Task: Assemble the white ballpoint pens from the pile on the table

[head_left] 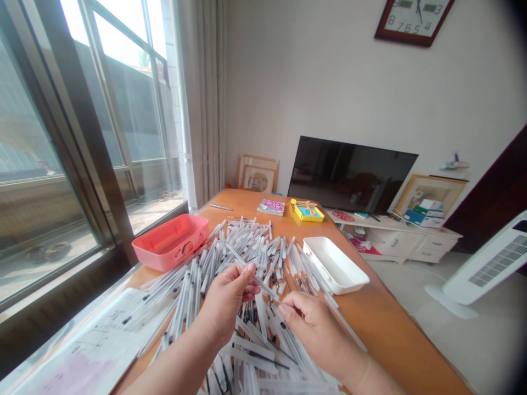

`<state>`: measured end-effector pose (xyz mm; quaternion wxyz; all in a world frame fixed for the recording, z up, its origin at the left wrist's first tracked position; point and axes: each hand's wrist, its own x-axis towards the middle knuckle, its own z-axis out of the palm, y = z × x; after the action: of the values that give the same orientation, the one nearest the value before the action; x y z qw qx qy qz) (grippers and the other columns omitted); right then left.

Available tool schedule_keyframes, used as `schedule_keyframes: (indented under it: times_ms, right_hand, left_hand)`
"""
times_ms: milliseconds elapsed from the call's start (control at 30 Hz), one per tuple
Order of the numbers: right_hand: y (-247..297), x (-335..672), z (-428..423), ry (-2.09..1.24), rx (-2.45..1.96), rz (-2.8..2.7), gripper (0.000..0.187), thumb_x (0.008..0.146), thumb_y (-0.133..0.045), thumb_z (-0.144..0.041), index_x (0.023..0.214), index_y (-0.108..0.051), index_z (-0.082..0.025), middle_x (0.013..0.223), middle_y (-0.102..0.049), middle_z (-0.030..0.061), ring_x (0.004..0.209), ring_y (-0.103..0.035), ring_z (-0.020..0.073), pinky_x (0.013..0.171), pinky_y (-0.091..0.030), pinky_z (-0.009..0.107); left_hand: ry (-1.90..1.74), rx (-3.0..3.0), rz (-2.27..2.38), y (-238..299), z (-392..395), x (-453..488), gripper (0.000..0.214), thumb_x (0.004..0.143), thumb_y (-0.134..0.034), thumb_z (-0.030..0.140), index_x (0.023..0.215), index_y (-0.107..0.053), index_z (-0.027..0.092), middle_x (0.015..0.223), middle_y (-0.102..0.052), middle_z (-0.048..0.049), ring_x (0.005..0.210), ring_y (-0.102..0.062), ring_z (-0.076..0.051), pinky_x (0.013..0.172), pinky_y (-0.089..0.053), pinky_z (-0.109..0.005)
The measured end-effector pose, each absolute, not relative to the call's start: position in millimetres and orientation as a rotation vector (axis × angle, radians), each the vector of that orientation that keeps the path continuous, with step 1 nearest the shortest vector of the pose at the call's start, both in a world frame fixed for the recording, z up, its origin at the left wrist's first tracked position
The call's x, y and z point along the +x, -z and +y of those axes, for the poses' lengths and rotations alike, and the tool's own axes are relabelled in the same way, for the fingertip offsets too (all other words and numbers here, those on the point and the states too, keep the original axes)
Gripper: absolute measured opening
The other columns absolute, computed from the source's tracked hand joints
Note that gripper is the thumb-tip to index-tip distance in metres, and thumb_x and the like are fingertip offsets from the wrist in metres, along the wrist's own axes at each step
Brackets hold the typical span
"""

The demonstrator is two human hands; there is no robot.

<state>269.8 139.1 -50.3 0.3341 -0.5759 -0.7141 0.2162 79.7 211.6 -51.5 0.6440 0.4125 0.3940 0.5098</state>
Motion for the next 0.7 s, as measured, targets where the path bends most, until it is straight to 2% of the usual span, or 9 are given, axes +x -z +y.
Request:
schedule_keyframes:
  times_ms: [200, 367, 500, 567, 633, 700]
  right_hand:
    - [55.0, 284.4, 139.8, -0.599, -1.572, -1.97, 0.022, 0.089, -0.059, -0.028, 0.068, -0.061, -0.02, 0.071, -0.064, -0.0024, 0.069, -0.058, 0.014, 0.064, -0.036, 0.023]
    - [57.6, 305.8, 144.2, -0.633, -1.648, -1.997, 0.016, 0.084, -0.063, -0.029, 0.071, -0.066, -0.021, 0.067, -0.065, -0.0027, 0.063, -0.056, 0.0141, 0.057, -0.032, 0.022]
    - [63.0, 333.1, 157.9, -0.311, -1.911, -1.743, 0.026, 0.09, -0.05, -0.031, 0.072, -0.065, -0.021, 0.062, -0.062, -0.0011, 0.061, -0.054, 0.0156, 0.055, -0.028, 0.024]
    - [66.3, 344.1, 164.1, -0.123, -2.111, -1.654, 0.027, 0.092, -0.047, -0.032, 0.08, -0.069, -0.021, 0.068, -0.067, 0.0025, 0.063, -0.057, 0.0175, 0.055, -0.027, 0.026]
    - [69.2, 348.3, 168.1, 0.001, -2.267, -1.643, 0.028, 0.094, -0.047, -0.036, 0.087, -0.07, -0.022, 0.075, -0.071, 0.0068, 0.068, -0.061, 0.0206, 0.056, -0.028, 0.028]
    - [71.8, 345.4, 170.5, 0.08, -2.365, -1.68, 0.031, 0.096, -0.045, -0.04, 0.093, -0.07, -0.022, 0.08, -0.072, 0.0095, 0.072, -0.065, 0.0232, 0.058, -0.03, 0.029]
  left_hand:
    - [-1.401, 0.99, 0.952, 49.6, 224.9, 64.5, 0.038, 0.081, -0.069, 0.052, 0.074, -0.059, 0.017, 0.063, -0.056, 0.0023, 0.056, -0.049, -0.008, 0.055, -0.037, -0.019]
    - [-1.474, 1.129, 1.084, 48.2, 231.1, 56.4, 0.038, 0.082, -0.065, 0.056, 0.084, -0.065, 0.018, 0.062, -0.054, 0.0034, 0.056, -0.042, -0.01, 0.053, -0.033, -0.021]
    - [-1.3, 1.424, 1.189, 53.6, 225.6, 62.9, 0.039, 0.081, -0.065, 0.057, 0.069, -0.062, 0.02, 0.056, -0.046, 0.0046, 0.052, -0.037, -0.011, 0.052, -0.027, -0.023]
    - [-1.179, 1.644, 1.203, 58.4, 221.0, 67.8, 0.038, 0.082, -0.064, 0.053, 0.064, -0.061, 0.021, 0.053, -0.044, 0.0041, 0.052, -0.038, -0.012, 0.053, -0.027, -0.025]
    - [-1.073, 1.887, 1.194, 62.3, 215.6, 72.5, 0.033, 0.084, -0.063, 0.049, 0.066, -0.065, 0.022, 0.058, -0.05, 0.0014, 0.056, -0.044, -0.015, 0.056, -0.029, -0.026]
    - [-0.974, 2.096, 1.138, 63.8, 209.8, 76.7, 0.022, 0.086, -0.062, 0.043, 0.081, -0.073, 0.025, 0.073, -0.063, -0.0033, 0.07, -0.054, -0.02, 0.065, -0.035, -0.028]
